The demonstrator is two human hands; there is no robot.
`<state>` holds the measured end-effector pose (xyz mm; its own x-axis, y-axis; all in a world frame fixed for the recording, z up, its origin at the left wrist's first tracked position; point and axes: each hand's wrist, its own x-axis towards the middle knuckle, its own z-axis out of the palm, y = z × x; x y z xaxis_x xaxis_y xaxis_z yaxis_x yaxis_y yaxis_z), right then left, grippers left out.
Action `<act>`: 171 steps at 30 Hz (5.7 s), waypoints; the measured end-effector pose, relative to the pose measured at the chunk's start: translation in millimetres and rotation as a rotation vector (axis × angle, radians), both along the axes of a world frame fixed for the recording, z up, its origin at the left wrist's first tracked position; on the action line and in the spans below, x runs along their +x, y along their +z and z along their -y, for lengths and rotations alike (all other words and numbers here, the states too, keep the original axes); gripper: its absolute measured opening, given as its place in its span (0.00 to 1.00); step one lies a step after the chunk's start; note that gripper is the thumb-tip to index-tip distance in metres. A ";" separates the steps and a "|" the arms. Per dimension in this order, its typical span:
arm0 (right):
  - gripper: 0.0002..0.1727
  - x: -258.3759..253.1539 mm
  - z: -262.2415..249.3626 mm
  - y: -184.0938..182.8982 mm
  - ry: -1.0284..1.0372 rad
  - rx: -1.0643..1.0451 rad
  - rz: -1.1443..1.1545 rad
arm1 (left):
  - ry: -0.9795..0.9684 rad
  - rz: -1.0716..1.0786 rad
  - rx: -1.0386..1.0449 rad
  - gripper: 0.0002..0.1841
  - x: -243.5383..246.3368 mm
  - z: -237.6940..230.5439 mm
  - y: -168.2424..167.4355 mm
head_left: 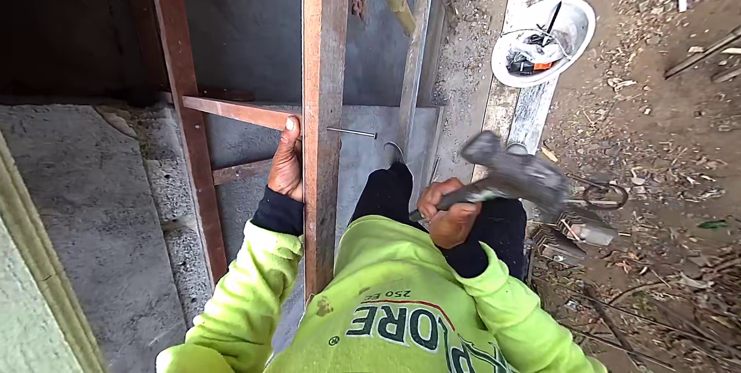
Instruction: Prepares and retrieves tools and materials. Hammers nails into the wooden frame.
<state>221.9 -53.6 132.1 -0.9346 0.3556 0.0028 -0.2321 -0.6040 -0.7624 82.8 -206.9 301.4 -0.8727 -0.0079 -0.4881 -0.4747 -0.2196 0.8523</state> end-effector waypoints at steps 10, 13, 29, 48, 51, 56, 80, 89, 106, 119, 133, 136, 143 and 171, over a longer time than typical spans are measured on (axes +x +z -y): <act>0.37 -8.6 -31.3 9.6 -0.197 -0.349 -0.124 | 0.024 0.000 -0.040 0.14 0.6 -4.0 2.3; 0.38 -1.2 -1.4 4.1 0.052 0.135 0.040 | 0.030 -0.008 -0.044 0.15 1.6 -2.9 3.0; 0.33 -6.8 -11.4 -4.9 0.081 0.117 0.046 | -0.020 -0.006 0.058 0.12 3.7 2.0 -3.2; 0.37 -9.2 -33.4 16.3 -0.108 -0.306 -0.171 | 0.061 -0.051 0.098 0.09 -1.0 -3.9 -5.7; 0.36 -5.4 -3.8 1.0 0.087 0.115 0.043 | 0.030 -0.062 0.047 0.10 0.0 -1.3 -5.8; 0.35 -2.4 -36.9 4.9 0.020 -0.069 0.030 | 0.035 -0.081 0.061 0.11 -0.4 -4.6 -6.6; 0.39 -5.8 -53.5 13.0 -0.145 -0.374 -0.201 | 0.039 -0.097 0.081 0.10 0.3 -2.8 -8.1; 0.37 -3.3 -51.1 9.1 -0.083 -0.276 -0.113 | -0.014 -0.101 0.080 0.10 -0.9 -2.5 -10.0; 0.36 -0.6 -9.7 8.8 0.160 0.210 0.192 | 0.002 -0.085 -0.032 0.10 4.0 -7.5 -5.1; 0.34 3.3 -32.5 8.9 0.015 -0.048 0.050 | 0.057 -0.067 0.003 0.10 1.1 -8.9 -3.9; 0.32 1.0 -23.1 -4.2 0.124 0.102 0.277 | 0.017 -0.033 0.028 0.12 10.1 1.4 -9.1; 0.33 -1.3 -29.1 -7.1 0.233 0.188 0.355 | 0.041 -0.020 0.093 0.14 9.1 3.8 -12.6; 0.29 -9.5 -44.1 0.1 0.228 0.240 0.274 | 0.197 0.031 0.212 0.15 1.1 -6.5 -17.3; 0.35 -2.0 1.3 3.2 0.137 0.207 0.166 | 0.003 -0.070 0.039 0.10 4.8 -3.2 -5.8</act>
<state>219.8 -54.9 135.3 -0.9675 0.2344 -0.0947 -0.0212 -0.4485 -0.8935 87.6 -203.7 295.6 -0.9049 0.0077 -0.4256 -0.4134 -0.2548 0.8742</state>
